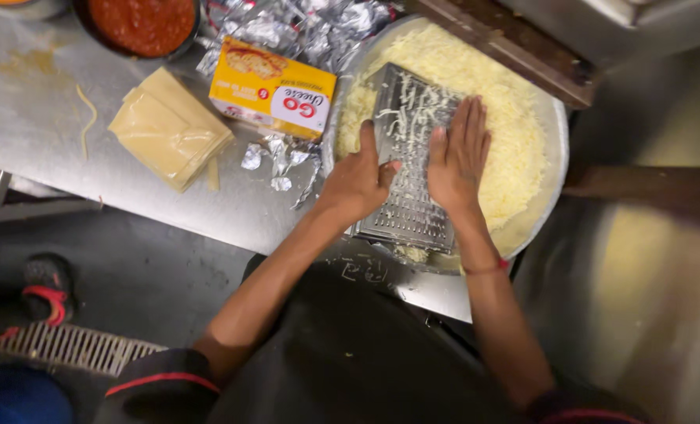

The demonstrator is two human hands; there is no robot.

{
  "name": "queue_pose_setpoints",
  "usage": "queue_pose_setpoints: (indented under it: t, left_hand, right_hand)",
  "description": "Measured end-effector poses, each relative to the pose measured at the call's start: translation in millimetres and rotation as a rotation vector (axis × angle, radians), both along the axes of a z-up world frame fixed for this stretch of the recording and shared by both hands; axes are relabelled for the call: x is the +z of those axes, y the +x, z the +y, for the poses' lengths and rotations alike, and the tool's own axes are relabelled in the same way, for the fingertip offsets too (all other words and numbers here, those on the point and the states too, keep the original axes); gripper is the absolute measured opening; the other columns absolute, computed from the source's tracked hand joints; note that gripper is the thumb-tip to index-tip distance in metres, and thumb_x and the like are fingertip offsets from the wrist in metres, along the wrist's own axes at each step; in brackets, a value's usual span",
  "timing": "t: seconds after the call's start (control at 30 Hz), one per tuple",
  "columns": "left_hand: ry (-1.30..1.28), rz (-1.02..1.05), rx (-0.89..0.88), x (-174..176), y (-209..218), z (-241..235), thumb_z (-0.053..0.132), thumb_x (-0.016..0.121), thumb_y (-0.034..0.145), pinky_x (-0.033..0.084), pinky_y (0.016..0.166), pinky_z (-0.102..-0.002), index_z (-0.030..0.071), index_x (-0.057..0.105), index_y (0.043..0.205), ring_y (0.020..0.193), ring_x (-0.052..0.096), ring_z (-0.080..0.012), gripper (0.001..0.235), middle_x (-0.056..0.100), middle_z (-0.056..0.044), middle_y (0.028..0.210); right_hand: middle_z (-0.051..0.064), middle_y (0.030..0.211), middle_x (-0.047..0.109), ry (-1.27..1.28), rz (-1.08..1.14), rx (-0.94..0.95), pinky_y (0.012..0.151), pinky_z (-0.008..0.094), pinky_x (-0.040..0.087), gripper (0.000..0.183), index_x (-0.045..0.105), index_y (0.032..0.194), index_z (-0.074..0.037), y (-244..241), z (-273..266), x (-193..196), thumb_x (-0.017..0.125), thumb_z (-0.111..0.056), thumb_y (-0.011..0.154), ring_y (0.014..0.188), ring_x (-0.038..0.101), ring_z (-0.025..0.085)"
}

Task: The person grates blocks of cheese using a metal box grater into a large metal bowl. They handle multiple cheese blocks, unwrap them, and grate them continuously while occasionally adjusting the grater and cheese pieces.

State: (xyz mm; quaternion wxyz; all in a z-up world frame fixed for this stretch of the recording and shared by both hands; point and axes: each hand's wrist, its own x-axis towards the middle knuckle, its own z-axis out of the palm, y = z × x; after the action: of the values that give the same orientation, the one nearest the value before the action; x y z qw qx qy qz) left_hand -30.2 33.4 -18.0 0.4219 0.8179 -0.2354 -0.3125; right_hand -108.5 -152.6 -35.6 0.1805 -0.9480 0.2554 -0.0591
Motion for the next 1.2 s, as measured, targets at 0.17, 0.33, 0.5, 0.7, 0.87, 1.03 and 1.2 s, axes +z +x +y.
queue_pose_setpoints:
  t: [0.17, 0.33, 0.5, 0.7, 0.87, 1.03, 1.2]
  left_hand:
    - [-0.041, -0.078, 0.114, 5.0, -15.0, -2.4, 0.033, 0.058, 0.098, 0.052, 0.075, -0.061, -0.002, 0.023, 0.148, 0.083, 0.068, -0.0523, 0.071, 0.071, -0.031, 0.086]
    - [0.015, -0.074, 0.136, 9.4, -20.2, -2.3, 0.031, 0.057, 0.099, 0.052, 0.077, -0.061, -0.003, 0.017, 0.151, 0.083, 0.069, -0.0528, 0.074, 0.070, -0.033, 0.087]
    - [0.011, -0.043, 0.072, 7.2, -13.7, -2.7, 0.032, 0.056, 0.099, 0.051, 0.076, -0.061, -0.005, 0.014, 0.151, 0.083, 0.067, -0.0550, 0.077, 0.069, -0.035, 0.087]
    - [0.025, -0.017, -0.025, 7.8, -4.1, 1.9, 0.034, 0.056, 0.101, 0.051, 0.078, -0.060, -0.007, 0.009, 0.152, 0.085, 0.067, -0.0559, 0.081, 0.067, -0.038, 0.086]
    - [0.074, 0.060, -0.029, 9.6, -3.2, 0.5, 0.036, 0.055, 0.100, 0.051, 0.080, -0.059, -0.005, 0.007, 0.153, 0.089, 0.067, -0.0557, 0.083, 0.067, -0.039, 0.089]
    - [0.013, -0.032, -0.002, 6.4, -6.2, -0.5, 0.035, 0.057, 0.101, 0.051, 0.083, -0.060, -0.005, 0.013, 0.151, 0.093, 0.065, -0.0574, 0.078, 0.066, -0.040, 0.093]
    - [-0.010, -0.047, 0.038, 11.3, -8.6, -0.6, 0.035, 0.057, 0.098, 0.053, 0.081, -0.059, -0.005, 0.015, 0.149, 0.091, 0.067, -0.0560, 0.078, 0.067, -0.038, 0.094]
  right_hand:
    - [0.024, 0.172, 0.014, -0.004, -0.050, -0.021, 0.130, 0.051, 0.007, 0.067, 0.022, 0.162, 0.004, 11.5, -12.4, 0.7, 0.031, -0.041, 0.113, 0.161, 0.010, 0.038]
    - [0.031, 0.169, 0.012, 0.023, -0.070, 0.144, 0.125, 0.054, 0.011, 0.070, 0.019, 0.161, 0.009, -70.1, 57.6, 24.3, 0.033, -0.038, 0.110, 0.157, 0.012, 0.044]
    - [0.027, 0.170, 0.018, -0.008, -0.097, 0.149, 0.128, 0.055, 0.016, 0.069, 0.021, 0.161, 0.007, -97.9, 86.2, 38.6, 0.036, -0.037, 0.110, 0.159, 0.020, 0.043]
    - [0.027, 0.171, 0.015, -0.022, -0.044, 0.121, 0.128, 0.058, 0.013, 0.071, 0.018, 0.163, 0.004, -64.3, 58.3, 35.5, 0.036, -0.038, 0.109, 0.160, 0.016, 0.043]
    - [0.025, 0.173, 0.013, -0.067, -0.036, 0.108, 0.129, 0.058, 0.005, 0.070, 0.015, 0.165, 0.002, -25.4, 22.0, 24.1, 0.035, -0.039, 0.111, 0.162, 0.010, 0.041]
    - [0.025, 0.172, 0.014, -0.083, -0.142, 0.073, 0.130, 0.054, 0.004, 0.072, 0.015, 0.164, 0.005, 5.4, -16.3, 4.2, 0.031, -0.042, 0.111, 0.162, 0.009, 0.038]
    - [0.023, 0.172, 0.014, -0.052, -0.135, 0.119, 0.130, 0.051, 0.006, 0.065, 0.022, 0.161, 0.003, 20.2, -28.6, 3.0, 0.031, -0.040, 0.113, 0.162, 0.010, 0.036]
